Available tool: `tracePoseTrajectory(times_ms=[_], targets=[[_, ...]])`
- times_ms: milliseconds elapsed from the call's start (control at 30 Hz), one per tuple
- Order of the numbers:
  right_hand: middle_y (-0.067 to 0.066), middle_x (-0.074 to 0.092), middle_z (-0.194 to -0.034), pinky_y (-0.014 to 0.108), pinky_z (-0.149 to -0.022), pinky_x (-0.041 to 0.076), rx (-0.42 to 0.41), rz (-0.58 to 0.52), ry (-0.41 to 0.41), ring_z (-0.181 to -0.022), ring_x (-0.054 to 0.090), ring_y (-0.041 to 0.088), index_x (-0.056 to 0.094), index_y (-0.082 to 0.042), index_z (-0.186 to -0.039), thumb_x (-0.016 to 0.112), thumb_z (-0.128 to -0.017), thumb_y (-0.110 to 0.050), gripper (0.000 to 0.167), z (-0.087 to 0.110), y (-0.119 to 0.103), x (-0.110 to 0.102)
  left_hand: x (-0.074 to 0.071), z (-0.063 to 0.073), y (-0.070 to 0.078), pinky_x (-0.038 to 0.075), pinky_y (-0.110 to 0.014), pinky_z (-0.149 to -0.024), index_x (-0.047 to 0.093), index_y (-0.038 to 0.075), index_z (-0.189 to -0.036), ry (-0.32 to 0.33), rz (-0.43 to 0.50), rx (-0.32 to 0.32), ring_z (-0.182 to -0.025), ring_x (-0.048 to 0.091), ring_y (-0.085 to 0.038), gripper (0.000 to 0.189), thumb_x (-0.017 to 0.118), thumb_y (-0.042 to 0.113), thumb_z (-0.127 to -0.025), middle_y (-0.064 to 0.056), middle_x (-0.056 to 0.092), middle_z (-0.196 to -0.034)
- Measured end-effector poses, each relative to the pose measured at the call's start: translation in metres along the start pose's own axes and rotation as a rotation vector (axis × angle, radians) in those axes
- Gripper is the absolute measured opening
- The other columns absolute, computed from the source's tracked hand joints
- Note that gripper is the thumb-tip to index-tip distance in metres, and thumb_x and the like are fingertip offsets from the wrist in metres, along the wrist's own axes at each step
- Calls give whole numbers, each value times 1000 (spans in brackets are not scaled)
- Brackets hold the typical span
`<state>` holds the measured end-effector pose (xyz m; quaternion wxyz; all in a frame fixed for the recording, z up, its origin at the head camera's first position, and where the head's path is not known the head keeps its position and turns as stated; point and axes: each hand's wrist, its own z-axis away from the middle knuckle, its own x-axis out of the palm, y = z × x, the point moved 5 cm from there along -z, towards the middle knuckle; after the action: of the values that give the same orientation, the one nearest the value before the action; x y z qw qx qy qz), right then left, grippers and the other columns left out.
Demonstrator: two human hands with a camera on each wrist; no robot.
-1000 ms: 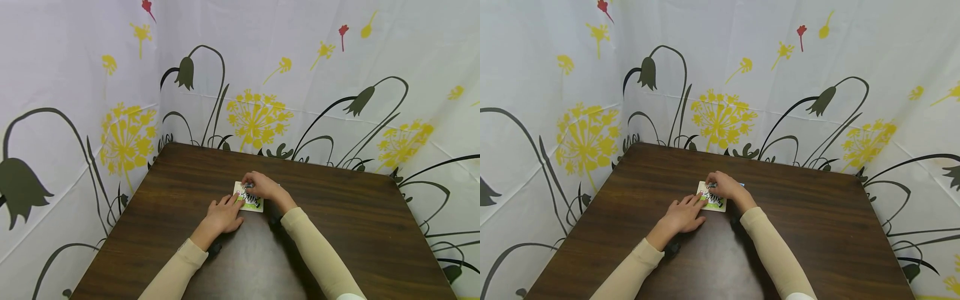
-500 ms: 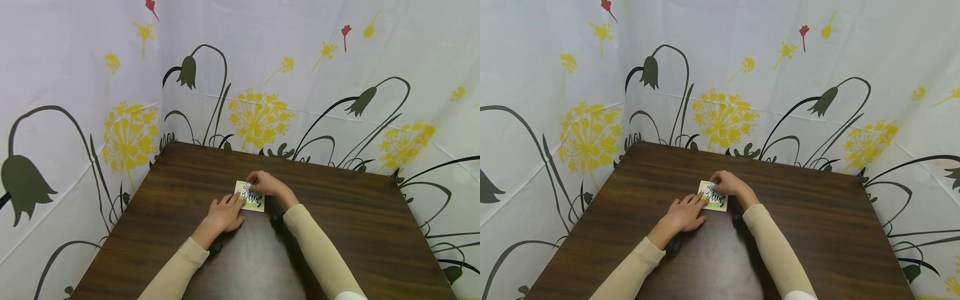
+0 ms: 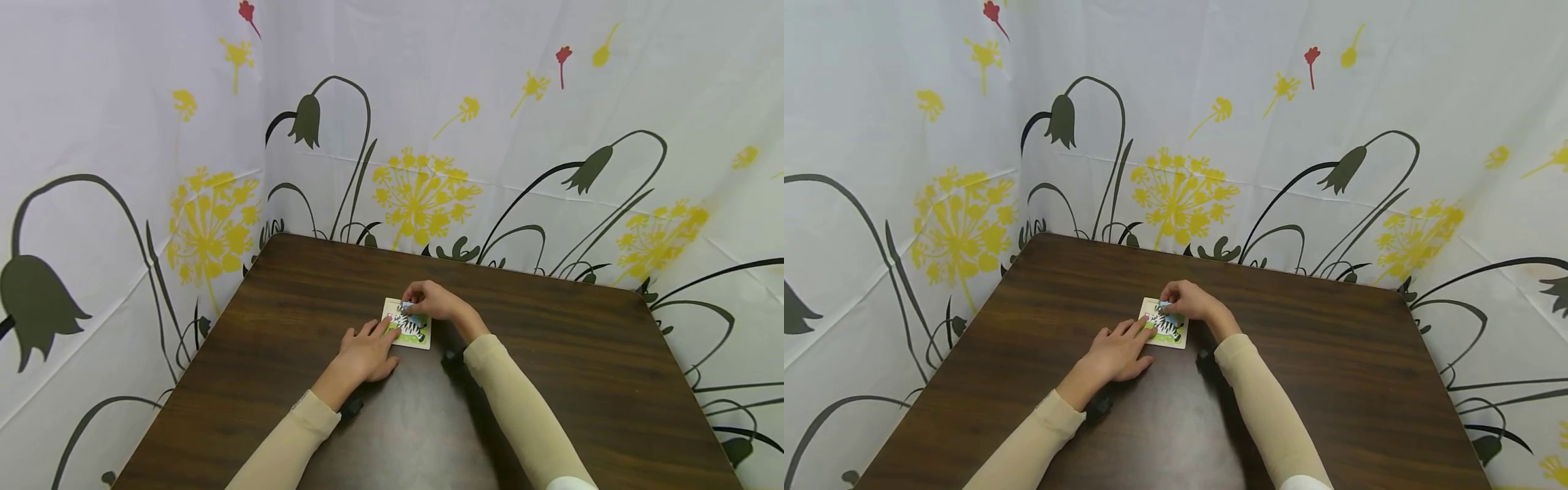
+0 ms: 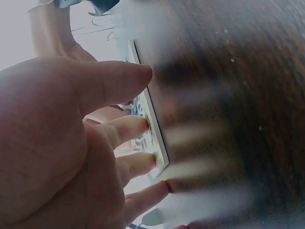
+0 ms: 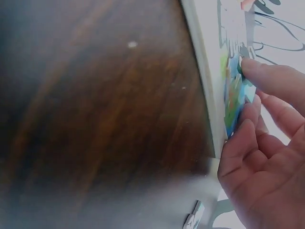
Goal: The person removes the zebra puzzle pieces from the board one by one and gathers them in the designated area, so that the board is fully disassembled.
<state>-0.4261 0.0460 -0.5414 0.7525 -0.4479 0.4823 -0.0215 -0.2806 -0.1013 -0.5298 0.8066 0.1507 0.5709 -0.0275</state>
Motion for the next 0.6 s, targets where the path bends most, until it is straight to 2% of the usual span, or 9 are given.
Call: tracePoseTrajectory(times_ms=[233, 433, 600], targets=[[4, 70, -100, 30, -82, 51, -25, 16, 7, -88, 59, 14, 72, -8, -115, 75, -101, -11, 15, 0, -2, 1, 0, -1, -1, 37, -65, -120, 30, 31, -172, 49, -43, 8, -160, 34, -32, 74, 60, 52, -108, -1, 29, -179], [5, 72, -103, 32, -85, 52, 5, 31, 15, -92, 61, 16, 73, -9, -116, 75, -101, -12, 15, 3, -7, 0, 3, -4, 1, 40, -65, -116, 41, 32, -167, 86, -72, 16, -155, 38, -33, 68, 59, 57, -107, -3, 35, -175], [3, 66, -97, 31, -80, 50, 6, 26, 22, -87, 58, 16, 71, -12, -115, 75, -101, -13, 14, 7, -6, 1, 1, -6, 3, 43, -64, -113, 47, 32, -164, 115, -67, 22, -152, 41, -34, 65, 62, 56, -106, -4, 42, -171]])
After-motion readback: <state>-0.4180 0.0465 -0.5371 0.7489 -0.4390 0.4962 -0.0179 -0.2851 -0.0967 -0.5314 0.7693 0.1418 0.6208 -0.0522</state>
